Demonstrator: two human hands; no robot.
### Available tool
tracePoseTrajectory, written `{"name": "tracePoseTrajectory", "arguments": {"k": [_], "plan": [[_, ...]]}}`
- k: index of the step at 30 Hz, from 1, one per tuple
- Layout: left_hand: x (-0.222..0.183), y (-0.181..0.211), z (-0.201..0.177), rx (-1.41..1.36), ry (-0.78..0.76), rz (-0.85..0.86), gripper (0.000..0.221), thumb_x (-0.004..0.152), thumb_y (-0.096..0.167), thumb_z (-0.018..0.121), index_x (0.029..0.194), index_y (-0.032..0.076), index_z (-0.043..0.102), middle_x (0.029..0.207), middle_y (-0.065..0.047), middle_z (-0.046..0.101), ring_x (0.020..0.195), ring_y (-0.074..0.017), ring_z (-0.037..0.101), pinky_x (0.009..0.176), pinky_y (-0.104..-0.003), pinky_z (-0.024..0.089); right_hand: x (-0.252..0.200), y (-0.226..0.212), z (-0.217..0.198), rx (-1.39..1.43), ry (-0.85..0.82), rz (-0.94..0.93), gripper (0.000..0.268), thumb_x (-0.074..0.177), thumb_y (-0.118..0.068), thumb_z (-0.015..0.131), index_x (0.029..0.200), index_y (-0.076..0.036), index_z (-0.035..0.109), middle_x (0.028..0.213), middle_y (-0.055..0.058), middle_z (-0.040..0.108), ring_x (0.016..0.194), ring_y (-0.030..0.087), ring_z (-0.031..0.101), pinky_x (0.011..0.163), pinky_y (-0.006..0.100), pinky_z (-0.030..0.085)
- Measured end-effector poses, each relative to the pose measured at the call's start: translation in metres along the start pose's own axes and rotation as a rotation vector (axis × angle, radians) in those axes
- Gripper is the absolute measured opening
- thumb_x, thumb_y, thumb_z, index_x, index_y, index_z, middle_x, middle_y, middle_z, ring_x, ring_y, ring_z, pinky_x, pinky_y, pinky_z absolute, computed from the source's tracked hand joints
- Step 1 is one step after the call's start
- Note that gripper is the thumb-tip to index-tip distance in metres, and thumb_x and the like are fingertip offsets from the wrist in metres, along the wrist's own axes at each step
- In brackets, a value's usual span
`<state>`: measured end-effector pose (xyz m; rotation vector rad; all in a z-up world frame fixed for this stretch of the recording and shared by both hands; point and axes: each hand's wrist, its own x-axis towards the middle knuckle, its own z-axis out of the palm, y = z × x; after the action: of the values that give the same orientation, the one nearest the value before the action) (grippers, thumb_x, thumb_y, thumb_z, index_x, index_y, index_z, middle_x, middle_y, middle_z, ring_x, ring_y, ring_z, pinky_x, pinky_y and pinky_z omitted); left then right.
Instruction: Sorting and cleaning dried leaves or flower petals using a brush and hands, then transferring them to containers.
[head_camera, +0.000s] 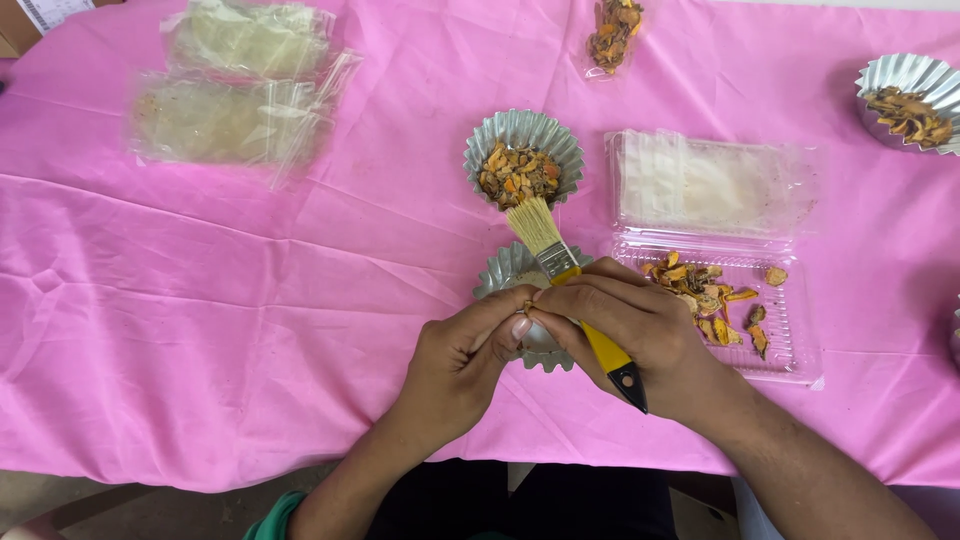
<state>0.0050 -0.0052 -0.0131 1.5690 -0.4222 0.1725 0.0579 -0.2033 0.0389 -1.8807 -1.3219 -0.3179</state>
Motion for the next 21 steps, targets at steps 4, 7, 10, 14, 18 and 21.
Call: {"name": "tracePoseTrajectory", "arguments": {"k": [4,7,10,14,18,21], "plan": [[0.005,0.015,-0.001,-0.058,-0.016,-0.089,0.030,0.107,0.029,0.048,0.117,0.005,0.063,0.096,-0.004,0.063,0.082,-0.0138,0.060,0.074,-0.028,0.054,0.006,-0.006,0.002,-0.026,0.029,-0.001,0.017,0.097,-0.001,0.064,0.114,0.004,0.061,0.105,0.014,0.070,0.088,0.029,0.069,0.086,0.037,0.059],[0.002,0.011,-0.003,-0.061,0.007,-0.120,0.029,0.106,0.030,0.050,0.119,0.007,0.061,0.099,-0.004,0.063,0.083,-0.0137,0.062,0.075,-0.029,0.056,0.010,-0.011,-0.004,-0.015,-0.011,0.023,0.020,0.098,-0.002,0.061,0.118,0.004,0.062,0.107,0.016,0.068,0.091,0.028,0.070,0.084,0.032,0.061],[0.003,0.014,-0.004,-0.037,0.016,-0.117,0.029,0.107,0.031,0.048,0.117,0.007,0.061,0.100,-0.004,0.063,0.085,-0.0135,0.062,0.077,-0.029,0.055,0.007,-0.012,-0.014,-0.036,-0.008,0.065,0.028,0.100,-0.012,0.059,0.123,0.003,0.062,0.107,0.018,0.065,0.088,0.024,0.068,0.081,0.029,0.056],[0.004,0.018,-0.006,-0.043,0.032,-0.112,0.035,0.107,0.036,0.045,0.111,0.005,0.060,0.095,-0.005,0.061,0.083,-0.0151,0.062,0.078,-0.029,0.052,-0.008,-0.005,-0.027,0.020,0.128,0.284,0.048,0.103,-0.041,0.041,0.115,-0.005,0.071,0.085,0.006,0.075,0.064,0.012,0.070,0.056,0.022,0.054],[0.003,0.014,-0.008,-0.110,0.074,-0.123,0.032,0.107,0.033,0.048,0.115,0.004,0.060,0.095,-0.005,0.059,0.082,-0.0142,0.058,0.073,-0.029,0.049,-0.013,0.009,-0.020,0.427,0.456,0.152,0.050,0.108,-0.039,0.049,0.107,0.010,0.061,0.081,0.019,0.068,0.057,0.020,0.070,0.044,0.023,0.061],[0.004,0.012,-0.010,-0.133,0.088,-0.126,0.032,0.107,0.032,0.049,0.117,0.004,0.062,0.097,-0.002,0.057,0.083,-0.0132,0.055,0.072,-0.029,0.048,-0.014,0.008,-0.018,0.604,0.452,0.116,0.053,0.112,-0.048,0.053,0.110,0.005,0.064,0.067,0.007,0.065,0.051,0.013,0.069,0.041,0.018,0.053]]}}
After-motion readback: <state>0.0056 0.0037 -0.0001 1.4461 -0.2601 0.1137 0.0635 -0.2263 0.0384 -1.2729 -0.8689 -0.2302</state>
